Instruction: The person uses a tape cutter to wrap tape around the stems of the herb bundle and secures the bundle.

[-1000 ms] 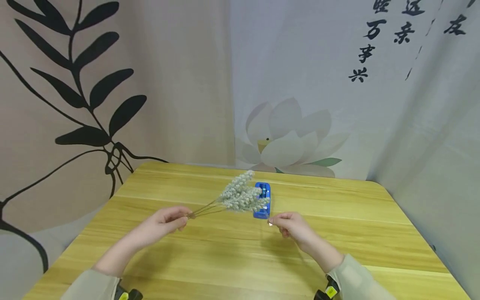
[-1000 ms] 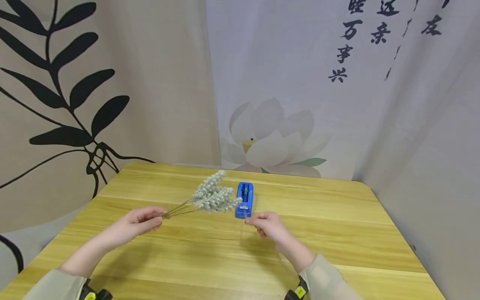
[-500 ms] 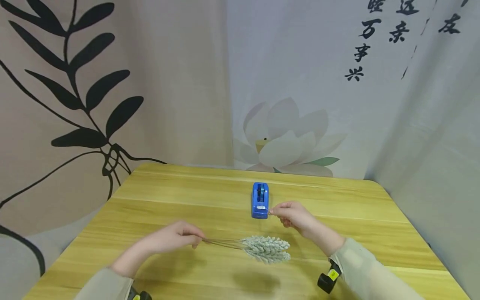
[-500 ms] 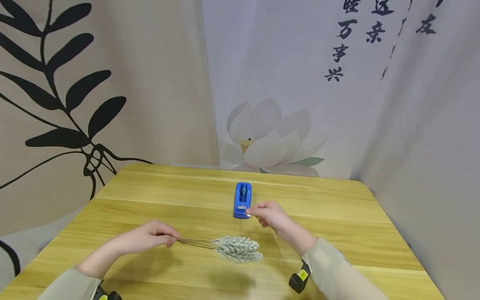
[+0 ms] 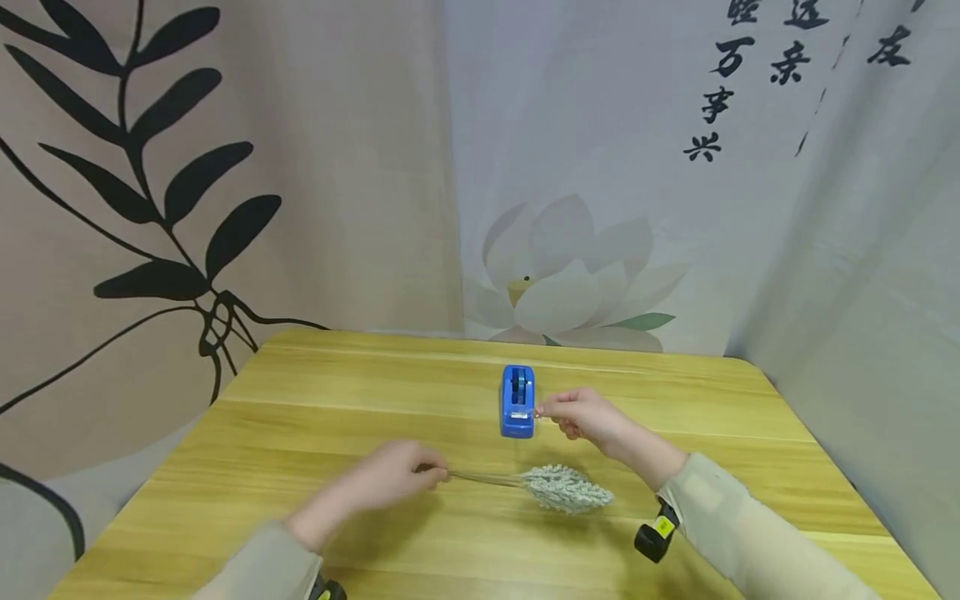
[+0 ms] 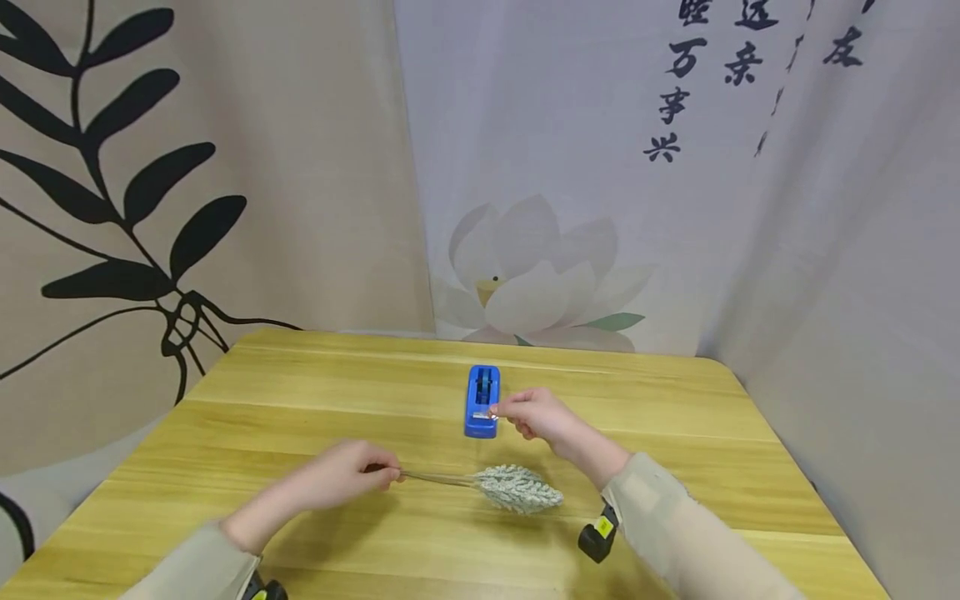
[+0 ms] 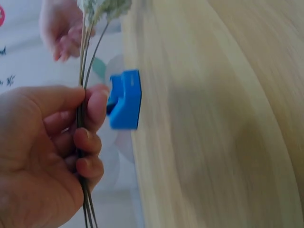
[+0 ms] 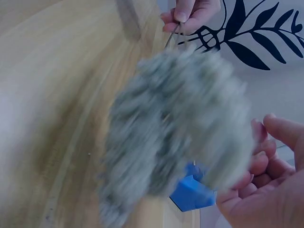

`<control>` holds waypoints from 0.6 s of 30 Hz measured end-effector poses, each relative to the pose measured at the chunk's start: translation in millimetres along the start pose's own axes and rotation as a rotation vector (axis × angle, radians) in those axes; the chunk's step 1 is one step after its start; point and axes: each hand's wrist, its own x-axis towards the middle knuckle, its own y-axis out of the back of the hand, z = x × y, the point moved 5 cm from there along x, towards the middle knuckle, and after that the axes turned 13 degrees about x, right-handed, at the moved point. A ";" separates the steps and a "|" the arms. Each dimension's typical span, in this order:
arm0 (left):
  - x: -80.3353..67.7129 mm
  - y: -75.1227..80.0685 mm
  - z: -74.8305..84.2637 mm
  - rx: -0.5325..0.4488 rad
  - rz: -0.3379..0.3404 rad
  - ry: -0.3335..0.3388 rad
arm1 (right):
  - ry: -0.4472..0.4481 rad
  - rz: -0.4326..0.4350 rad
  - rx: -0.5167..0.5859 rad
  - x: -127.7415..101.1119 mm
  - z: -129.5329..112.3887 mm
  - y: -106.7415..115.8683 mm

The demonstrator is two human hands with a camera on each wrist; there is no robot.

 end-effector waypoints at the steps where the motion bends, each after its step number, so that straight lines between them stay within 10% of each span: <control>1: 3.6 -1.9 2.9 0.022 0.014 -0.004 | 0.002 -0.002 -0.002 0.4 -1.4 -0.3; 18: 62.1 -30.3 25.7 0.080 0.174 0.162 | 0.062 0.030 -0.114 -3.0 -2.6 -8.3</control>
